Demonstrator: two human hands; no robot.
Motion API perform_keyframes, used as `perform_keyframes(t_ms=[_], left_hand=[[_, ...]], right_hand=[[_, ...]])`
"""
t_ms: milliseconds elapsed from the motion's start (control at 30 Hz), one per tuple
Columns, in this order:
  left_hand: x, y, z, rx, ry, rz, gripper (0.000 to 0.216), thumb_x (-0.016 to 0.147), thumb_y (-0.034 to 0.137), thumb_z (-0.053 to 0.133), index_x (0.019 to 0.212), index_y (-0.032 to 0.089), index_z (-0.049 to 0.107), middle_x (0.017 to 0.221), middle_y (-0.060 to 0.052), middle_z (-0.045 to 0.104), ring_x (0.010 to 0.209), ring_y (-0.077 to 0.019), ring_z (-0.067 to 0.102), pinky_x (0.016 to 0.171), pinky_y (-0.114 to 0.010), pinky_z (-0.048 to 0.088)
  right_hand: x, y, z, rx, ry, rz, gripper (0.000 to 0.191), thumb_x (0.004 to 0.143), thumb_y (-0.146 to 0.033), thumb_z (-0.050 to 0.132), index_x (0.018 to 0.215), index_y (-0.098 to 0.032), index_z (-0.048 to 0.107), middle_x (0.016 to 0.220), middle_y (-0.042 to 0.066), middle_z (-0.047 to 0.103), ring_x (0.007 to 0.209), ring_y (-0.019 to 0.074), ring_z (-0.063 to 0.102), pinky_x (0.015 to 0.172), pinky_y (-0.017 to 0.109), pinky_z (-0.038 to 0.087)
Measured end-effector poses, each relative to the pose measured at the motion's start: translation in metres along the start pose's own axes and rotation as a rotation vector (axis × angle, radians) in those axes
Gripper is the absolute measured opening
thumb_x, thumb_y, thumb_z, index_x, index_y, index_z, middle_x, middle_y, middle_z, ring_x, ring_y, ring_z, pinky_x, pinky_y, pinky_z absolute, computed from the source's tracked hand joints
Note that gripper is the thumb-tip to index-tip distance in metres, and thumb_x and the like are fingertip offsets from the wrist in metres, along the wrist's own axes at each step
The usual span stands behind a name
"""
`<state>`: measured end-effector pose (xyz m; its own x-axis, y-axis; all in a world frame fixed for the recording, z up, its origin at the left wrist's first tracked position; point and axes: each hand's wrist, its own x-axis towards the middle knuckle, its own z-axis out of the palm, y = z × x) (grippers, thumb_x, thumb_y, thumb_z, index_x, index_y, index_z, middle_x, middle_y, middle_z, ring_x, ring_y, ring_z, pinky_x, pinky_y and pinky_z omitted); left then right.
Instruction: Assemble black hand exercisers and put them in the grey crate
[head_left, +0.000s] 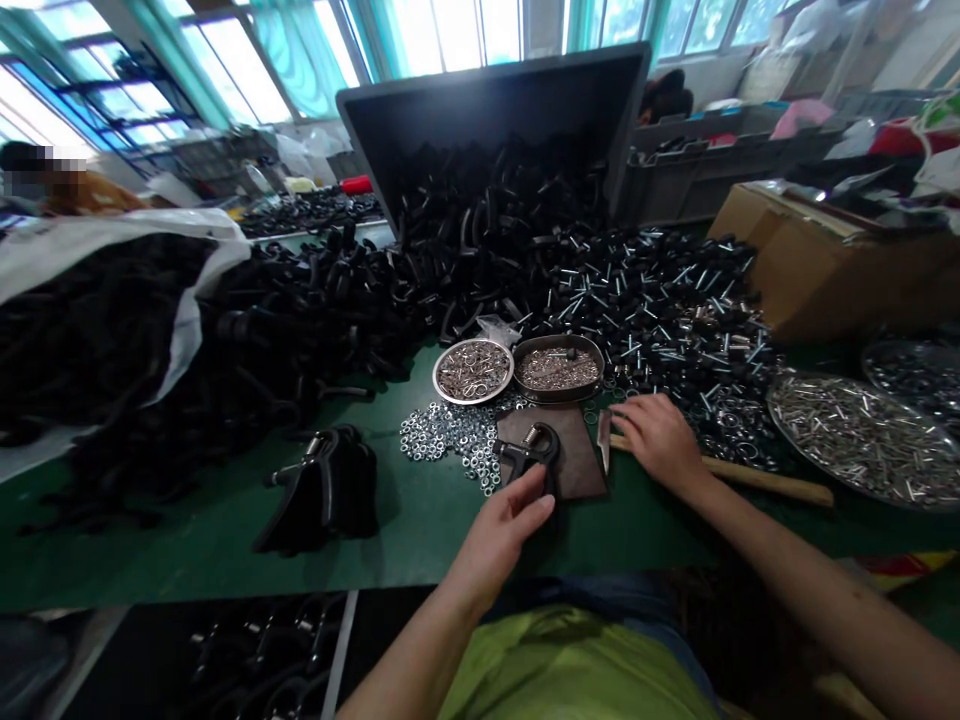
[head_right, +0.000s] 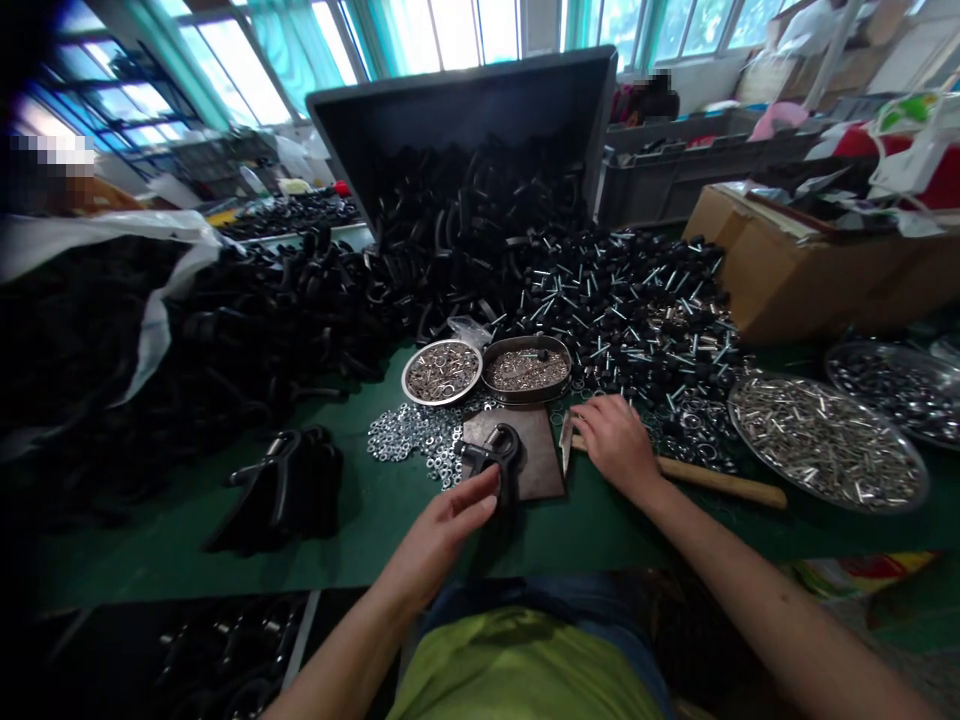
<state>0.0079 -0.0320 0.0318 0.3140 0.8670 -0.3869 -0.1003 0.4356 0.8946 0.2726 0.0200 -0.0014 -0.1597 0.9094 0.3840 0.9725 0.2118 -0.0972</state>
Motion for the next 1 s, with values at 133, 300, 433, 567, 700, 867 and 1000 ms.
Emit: perform_keyframes(t_ms=[133, 300, 433, 567, 700, 867, 1000], left_hand=[[0.031, 0.028, -0.017, 0.421, 0.078, 0.295, 0.028, 0.08, 0.032, 0.061, 0.103, 0.018, 0.068, 0.115, -0.009, 0.064, 0.107, -0.0218, 0.058, 0.094, -0.034, 0.044], [0.112, 0.059, -0.022, 1.101, 0.267, 0.523, 0.02, 0.083, 0.03, 0.056, 0.092, 0.019, 0.071, 0.091, -0.006, 0.067, 0.087, -0.0186, 0.061, 0.082, -0.031, 0.046], [0.164, 0.074, -0.005, 1.448, 0.214, 0.471, 0.019, 0.081, 0.029, 0.058, 0.091, 0.022, 0.073, 0.091, -0.006, 0.068, 0.089, -0.0203, 0.06, 0.079, -0.03, 0.046], [0.198, 0.078, 0.012, 1.528, 0.153, 0.413, 0.015, 0.071, 0.028, 0.069, 0.082, 0.019, 0.074, 0.091, -0.011, 0.069, 0.095, -0.0269, 0.06, 0.083, -0.035, 0.045], [0.215, 0.075, 0.021, 1.575, 0.126, 0.38, 0.017, 0.066, 0.022, 0.072, 0.081, 0.013, 0.073, 0.094, -0.018, 0.068, 0.097, -0.0316, 0.06, 0.085, -0.039, 0.045], [0.212, 0.072, 0.019, 1.553, 0.104, 0.401, 0.017, 0.076, 0.02, 0.062, 0.088, 0.012, 0.07, 0.093, -0.018, 0.068, 0.094, -0.0288, 0.062, 0.082, -0.036, 0.046], [0.2, 0.077, 0.014, 1.478, 0.075, 0.479, 0.017, 0.081, 0.021, 0.055, 0.088, 0.015, 0.069, 0.089, -0.012, 0.069, 0.089, -0.0247, 0.063, 0.079, -0.032, 0.045]], right_hand=[[0.071, -0.005, -0.001, -0.061, -0.242, 0.073, 0.035, 0.092, -0.034, 0.039, 0.096, -0.021, 0.071, 0.101, 0.007, 0.066, 0.098, 0.0209, 0.05, 0.082, 0.031, 0.037], [0.131, -0.012, 0.018, -0.132, -0.394, 0.125, 0.023, 0.079, -0.032, 0.056, 0.082, -0.017, 0.073, 0.09, 0.012, 0.069, 0.097, 0.0255, 0.054, 0.076, 0.033, 0.039], [0.143, -0.014, 0.033, -0.153, -0.466, 0.132, 0.02, 0.076, -0.027, 0.058, 0.084, -0.016, 0.073, 0.091, 0.013, 0.07, 0.094, 0.0243, 0.058, 0.077, 0.033, 0.04], [0.142, -0.013, 0.035, -0.148, -0.481, 0.117, 0.022, 0.08, -0.025, 0.053, 0.084, -0.016, 0.072, 0.093, 0.014, 0.07, 0.094, 0.0233, 0.06, 0.078, 0.034, 0.04], [0.144, -0.011, 0.028, -0.113, -0.454, 0.066, 0.022, 0.083, -0.029, 0.052, 0.09, -0.02, 0.071, 0.094, 0.01, 0.07, 0.095, 0.0224, 0.058, 0.078, 0.032, 0.041], [0.153, -0.019, 0.031, -0.019, -0.401, -0.051, 0.025, 0.085, -0.027, 0.051, 0.105, -0.026, 0.067, 0.11, 0.006, 0.064, 0.105, 0.0206, 0.053, 0.081, 0.029, 0.041], [0.157, -0.029, 0.043, 0.05, -0.416, -0.088, 0.017, 0.08, -0.021, 0.055, 0.09, -0.02, 0.068, 0.101, 0.008, 0.066, 0.098, 0.0196, 0.056, 0.076, 0.026, 0.042]])
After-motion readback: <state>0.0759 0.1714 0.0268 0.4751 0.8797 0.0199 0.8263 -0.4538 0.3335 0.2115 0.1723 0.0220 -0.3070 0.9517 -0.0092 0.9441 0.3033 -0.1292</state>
